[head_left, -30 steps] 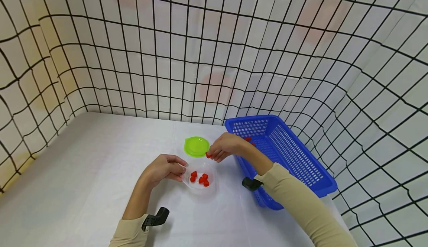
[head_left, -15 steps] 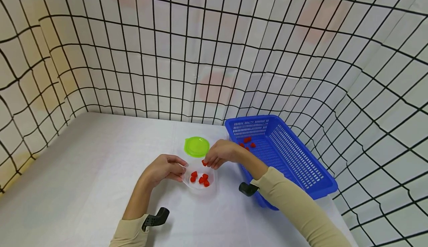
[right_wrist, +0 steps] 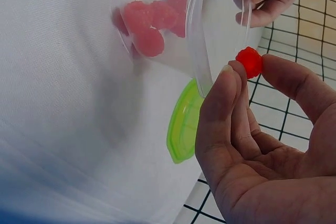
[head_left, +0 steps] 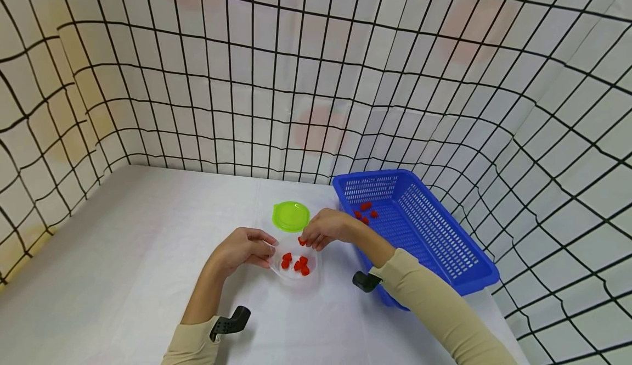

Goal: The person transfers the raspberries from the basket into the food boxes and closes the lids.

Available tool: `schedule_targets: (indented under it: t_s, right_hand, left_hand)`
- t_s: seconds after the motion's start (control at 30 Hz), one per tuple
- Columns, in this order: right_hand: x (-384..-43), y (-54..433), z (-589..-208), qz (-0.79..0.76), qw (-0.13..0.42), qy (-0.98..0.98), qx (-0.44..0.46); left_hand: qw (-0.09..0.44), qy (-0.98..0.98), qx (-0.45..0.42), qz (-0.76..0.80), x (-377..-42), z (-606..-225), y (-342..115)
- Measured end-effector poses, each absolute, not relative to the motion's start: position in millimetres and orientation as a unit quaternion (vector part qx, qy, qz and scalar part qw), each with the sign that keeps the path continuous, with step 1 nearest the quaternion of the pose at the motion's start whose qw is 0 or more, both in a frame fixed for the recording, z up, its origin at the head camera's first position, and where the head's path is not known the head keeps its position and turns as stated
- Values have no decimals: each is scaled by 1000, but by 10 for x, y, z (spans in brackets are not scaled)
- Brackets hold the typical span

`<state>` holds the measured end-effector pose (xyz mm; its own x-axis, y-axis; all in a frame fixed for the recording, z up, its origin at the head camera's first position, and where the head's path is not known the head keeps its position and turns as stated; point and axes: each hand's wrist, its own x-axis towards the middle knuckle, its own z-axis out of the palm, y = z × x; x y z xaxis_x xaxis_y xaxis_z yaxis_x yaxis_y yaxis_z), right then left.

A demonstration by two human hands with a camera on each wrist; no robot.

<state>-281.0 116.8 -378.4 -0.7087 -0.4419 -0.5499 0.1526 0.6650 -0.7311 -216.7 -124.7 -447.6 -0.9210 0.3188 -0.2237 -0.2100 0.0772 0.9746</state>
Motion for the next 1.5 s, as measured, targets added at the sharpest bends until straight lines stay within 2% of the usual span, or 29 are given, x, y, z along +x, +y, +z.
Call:
schedule_targets:
  t_s: [1.13, 1.5]
  right_hand:
    - [-2832, 1188, -3789, -402, 365, 837, -72]
    - [-2911, 1371, -3508, -446, 302, 840, -70]
  left_hand:
    - [194, 710, 35, 676, -2166, -4471, -1240]
    - [194, 706, 41, 680, -2156, -4464, -1243]
